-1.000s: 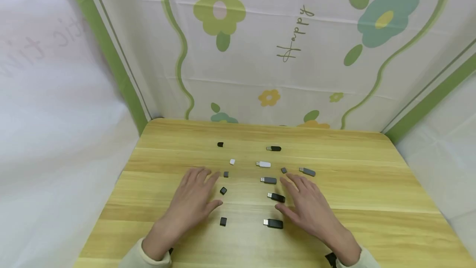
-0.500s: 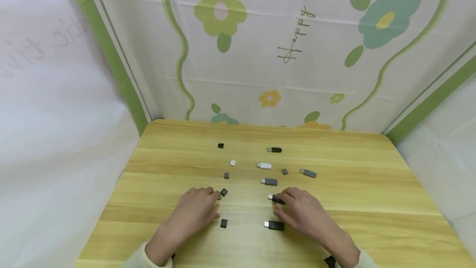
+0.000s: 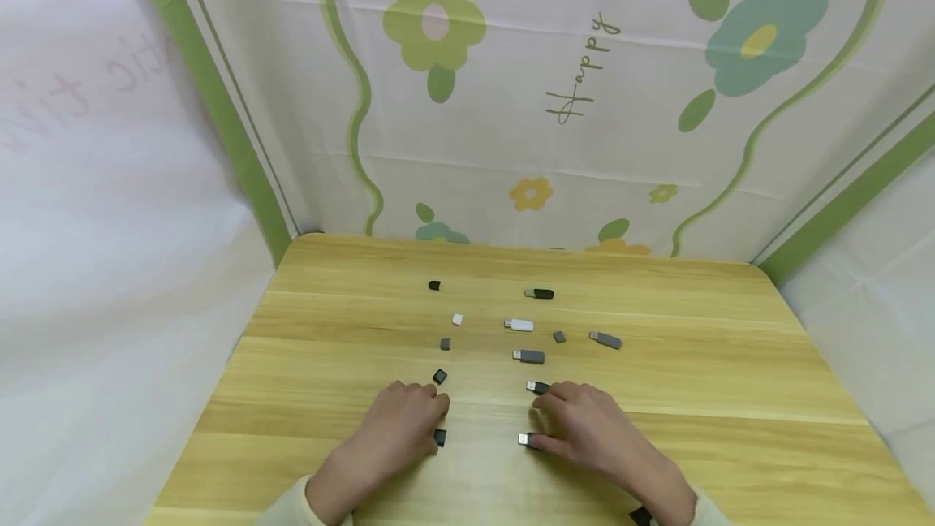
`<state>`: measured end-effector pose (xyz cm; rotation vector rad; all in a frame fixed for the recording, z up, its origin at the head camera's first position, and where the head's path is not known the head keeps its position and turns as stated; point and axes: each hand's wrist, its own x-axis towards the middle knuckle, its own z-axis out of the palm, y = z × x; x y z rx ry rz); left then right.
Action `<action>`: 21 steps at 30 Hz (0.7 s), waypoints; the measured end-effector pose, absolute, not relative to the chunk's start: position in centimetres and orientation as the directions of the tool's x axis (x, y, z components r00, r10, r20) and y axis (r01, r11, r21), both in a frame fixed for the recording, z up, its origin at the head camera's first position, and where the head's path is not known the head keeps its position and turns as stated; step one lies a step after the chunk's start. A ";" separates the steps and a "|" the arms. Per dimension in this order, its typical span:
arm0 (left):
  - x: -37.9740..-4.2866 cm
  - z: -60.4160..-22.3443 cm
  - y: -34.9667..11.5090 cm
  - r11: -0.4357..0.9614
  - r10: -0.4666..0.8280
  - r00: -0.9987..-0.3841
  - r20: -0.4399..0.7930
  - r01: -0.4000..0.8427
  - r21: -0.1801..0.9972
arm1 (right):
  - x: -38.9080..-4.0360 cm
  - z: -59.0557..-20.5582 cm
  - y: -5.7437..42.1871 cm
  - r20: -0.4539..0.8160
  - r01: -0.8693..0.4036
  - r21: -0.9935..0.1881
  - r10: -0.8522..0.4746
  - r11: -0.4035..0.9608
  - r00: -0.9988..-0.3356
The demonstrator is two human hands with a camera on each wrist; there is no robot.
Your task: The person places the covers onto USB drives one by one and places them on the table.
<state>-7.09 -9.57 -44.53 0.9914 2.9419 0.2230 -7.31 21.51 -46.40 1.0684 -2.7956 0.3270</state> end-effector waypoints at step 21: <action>-6.8 -45.3 -8.1 0.786 0.617 -0.787 -0.016 0.616 0.038 | -7.2 -46.4 21.2 0.045 -0.642 -0.226 -0.651 0.733 -0.758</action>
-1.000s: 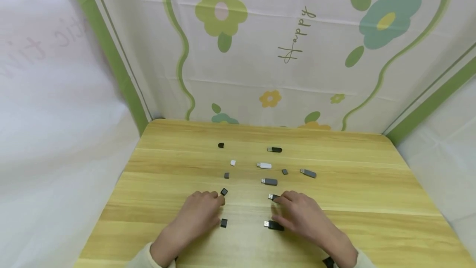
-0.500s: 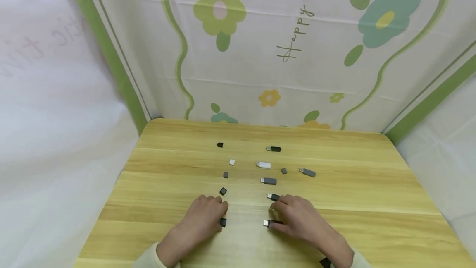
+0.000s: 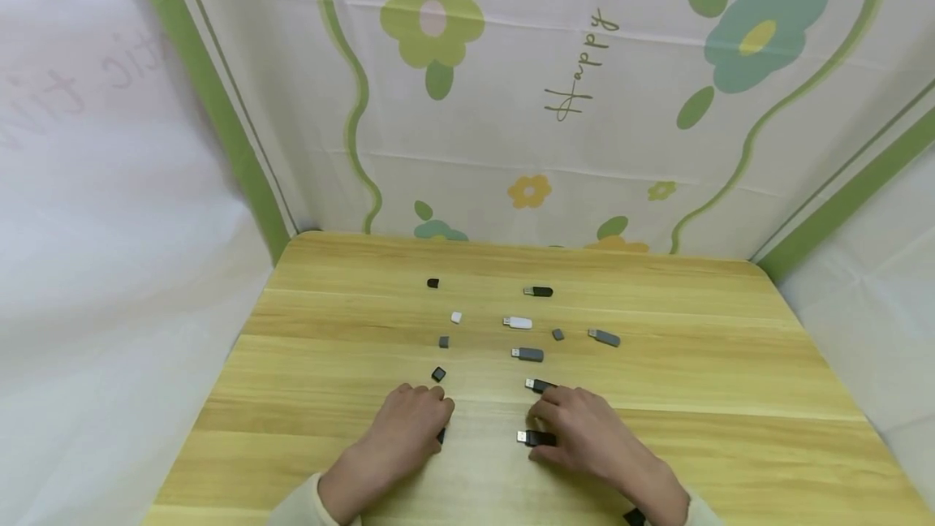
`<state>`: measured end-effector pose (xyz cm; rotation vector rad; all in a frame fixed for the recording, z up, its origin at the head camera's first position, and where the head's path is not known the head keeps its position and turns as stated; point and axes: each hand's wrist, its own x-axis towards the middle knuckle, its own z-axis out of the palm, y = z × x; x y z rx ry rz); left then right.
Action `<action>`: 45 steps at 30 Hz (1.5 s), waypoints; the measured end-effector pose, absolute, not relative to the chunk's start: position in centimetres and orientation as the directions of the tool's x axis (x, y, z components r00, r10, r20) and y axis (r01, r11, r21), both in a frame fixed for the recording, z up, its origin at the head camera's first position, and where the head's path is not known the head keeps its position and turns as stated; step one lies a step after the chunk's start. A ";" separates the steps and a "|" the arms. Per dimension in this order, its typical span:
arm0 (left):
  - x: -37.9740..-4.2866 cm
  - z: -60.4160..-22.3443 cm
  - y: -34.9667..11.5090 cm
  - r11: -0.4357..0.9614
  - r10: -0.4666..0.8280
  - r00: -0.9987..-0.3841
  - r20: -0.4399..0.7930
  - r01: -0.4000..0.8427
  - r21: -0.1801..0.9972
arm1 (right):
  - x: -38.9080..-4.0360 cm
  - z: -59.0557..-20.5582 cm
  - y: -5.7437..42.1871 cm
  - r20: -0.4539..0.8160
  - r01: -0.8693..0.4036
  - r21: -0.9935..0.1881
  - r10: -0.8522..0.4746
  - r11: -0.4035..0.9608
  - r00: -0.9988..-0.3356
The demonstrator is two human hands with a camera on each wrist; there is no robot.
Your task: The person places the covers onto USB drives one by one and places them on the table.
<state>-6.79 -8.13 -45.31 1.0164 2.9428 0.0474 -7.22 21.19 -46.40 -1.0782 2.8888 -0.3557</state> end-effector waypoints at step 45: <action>-7.3 -44.1 -7.6 0.786 0.544 -0.828 0.134 0.559 0.263 | -7.7 -45.6 19.4 0.215 -0.721 -0.174 -0.688 0.671 -0.693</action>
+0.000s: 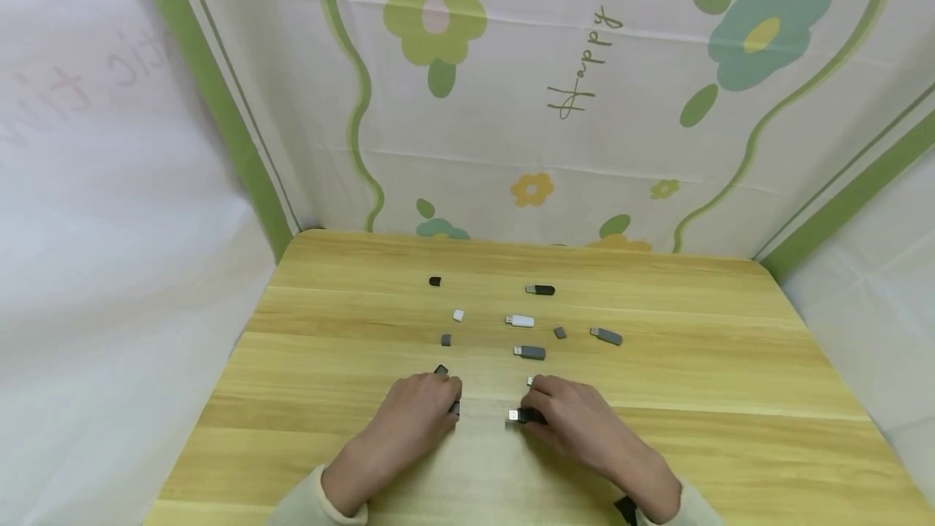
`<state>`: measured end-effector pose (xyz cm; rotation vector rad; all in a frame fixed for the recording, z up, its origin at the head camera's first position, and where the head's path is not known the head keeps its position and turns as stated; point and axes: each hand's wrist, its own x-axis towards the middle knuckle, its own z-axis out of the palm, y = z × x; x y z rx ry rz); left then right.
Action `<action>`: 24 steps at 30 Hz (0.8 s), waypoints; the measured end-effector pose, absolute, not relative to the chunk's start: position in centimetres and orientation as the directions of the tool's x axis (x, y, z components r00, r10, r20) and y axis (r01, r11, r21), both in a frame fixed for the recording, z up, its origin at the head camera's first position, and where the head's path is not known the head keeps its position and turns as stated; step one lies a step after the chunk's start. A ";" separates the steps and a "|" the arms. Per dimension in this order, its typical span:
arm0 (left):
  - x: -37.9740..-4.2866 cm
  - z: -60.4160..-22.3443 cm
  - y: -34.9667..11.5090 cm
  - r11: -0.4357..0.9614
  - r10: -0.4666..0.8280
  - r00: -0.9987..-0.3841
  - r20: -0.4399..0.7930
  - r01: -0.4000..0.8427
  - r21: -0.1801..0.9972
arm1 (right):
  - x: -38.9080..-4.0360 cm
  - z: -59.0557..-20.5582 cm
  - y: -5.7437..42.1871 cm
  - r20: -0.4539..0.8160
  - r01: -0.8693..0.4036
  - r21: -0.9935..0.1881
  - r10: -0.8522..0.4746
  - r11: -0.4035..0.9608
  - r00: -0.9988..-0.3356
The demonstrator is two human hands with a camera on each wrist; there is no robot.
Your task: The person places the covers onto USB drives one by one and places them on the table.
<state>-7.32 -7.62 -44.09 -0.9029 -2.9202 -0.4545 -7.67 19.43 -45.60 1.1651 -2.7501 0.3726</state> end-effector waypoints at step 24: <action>-7.8 -42.8 -6.2 0.767 0.577 -0.807 0.125 0.588 0.257 | -8.4 -43.9 17.1 0.269 -0.743 -0.181 -0.694 0.644 -0.668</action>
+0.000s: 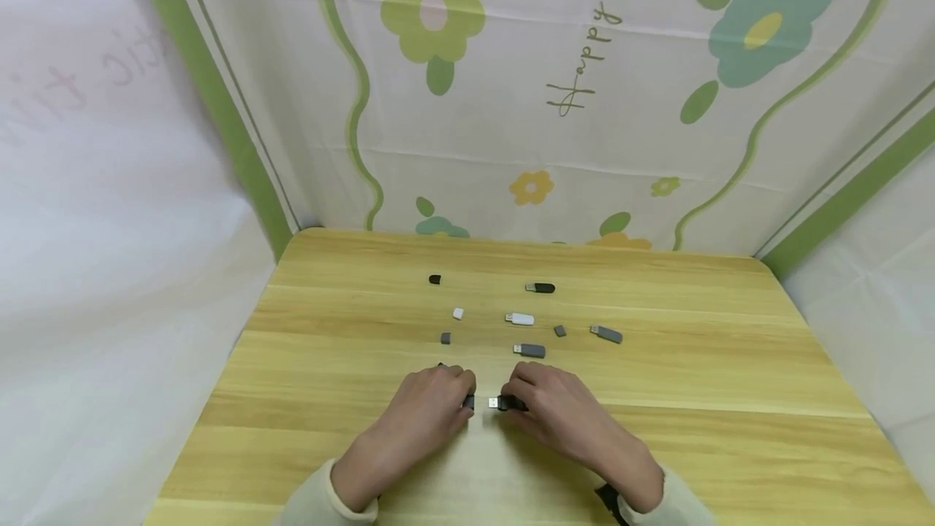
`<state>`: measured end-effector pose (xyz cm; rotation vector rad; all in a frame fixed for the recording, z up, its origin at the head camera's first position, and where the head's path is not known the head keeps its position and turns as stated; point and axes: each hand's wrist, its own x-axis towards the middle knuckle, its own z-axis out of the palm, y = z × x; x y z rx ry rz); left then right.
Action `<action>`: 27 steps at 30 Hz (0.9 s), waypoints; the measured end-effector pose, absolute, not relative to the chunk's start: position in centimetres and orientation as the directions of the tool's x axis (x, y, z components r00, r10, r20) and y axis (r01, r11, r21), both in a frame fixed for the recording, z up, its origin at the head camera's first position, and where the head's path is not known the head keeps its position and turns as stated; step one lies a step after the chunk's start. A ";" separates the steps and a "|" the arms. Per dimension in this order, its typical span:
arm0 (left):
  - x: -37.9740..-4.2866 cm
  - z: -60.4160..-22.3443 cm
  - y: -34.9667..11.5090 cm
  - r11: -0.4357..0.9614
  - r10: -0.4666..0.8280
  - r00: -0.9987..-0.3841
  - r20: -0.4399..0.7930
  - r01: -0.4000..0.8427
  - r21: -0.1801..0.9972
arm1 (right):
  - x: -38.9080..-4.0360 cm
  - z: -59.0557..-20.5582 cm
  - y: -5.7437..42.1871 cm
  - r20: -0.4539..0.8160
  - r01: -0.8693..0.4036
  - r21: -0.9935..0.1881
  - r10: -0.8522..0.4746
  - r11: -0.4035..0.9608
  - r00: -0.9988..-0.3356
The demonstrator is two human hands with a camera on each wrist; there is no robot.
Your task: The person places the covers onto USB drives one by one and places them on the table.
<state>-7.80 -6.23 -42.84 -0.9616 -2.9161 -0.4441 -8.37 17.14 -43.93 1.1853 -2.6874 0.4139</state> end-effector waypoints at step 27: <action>-7.9 -42.4 -5.6 0.760 0.571 -0.815 0.102 0.571 0.310 | -8.4 -43.8 16.3 0.298 -0.752 -0.182 -0.694 0.633 -0.656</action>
